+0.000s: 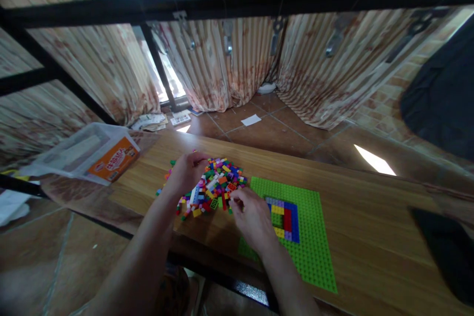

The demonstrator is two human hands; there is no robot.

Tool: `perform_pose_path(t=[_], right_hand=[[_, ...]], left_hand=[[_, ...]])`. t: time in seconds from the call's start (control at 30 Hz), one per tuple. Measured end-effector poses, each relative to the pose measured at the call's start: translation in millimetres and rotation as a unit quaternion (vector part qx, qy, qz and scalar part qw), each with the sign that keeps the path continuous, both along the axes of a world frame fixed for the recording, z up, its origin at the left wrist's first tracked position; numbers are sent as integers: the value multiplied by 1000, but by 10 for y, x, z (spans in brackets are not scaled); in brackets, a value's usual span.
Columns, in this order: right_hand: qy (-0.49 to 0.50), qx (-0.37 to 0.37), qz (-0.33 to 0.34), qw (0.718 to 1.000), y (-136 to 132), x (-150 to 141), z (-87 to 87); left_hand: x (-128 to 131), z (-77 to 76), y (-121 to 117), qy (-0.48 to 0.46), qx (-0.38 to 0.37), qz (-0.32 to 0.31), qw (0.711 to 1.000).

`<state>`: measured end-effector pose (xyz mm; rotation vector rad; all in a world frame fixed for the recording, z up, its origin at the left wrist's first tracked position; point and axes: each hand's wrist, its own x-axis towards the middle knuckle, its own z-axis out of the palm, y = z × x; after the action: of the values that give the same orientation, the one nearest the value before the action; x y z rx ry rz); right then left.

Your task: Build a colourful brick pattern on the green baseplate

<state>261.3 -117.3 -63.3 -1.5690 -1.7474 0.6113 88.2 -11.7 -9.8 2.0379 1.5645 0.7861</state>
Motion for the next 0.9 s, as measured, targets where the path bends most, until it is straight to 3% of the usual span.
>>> perform_pose_path(t=[0.3,0.47,0.73,0.9], right_hand=[[-131,76,47,987,0,-274,-113],[-174,67,52,981,23,-361,-105],[-166,60,56,983,54,-405,-92],[-114,68,48,990,66,-391,3]], left_hand=[[-7,-14,6,-3,6,4,1000],[-25,-11,-3,-2,8,-4,1000],[-27,12,-3,-3,0,-10,1000],[-26,7,-3,-12,6,-29,999]])
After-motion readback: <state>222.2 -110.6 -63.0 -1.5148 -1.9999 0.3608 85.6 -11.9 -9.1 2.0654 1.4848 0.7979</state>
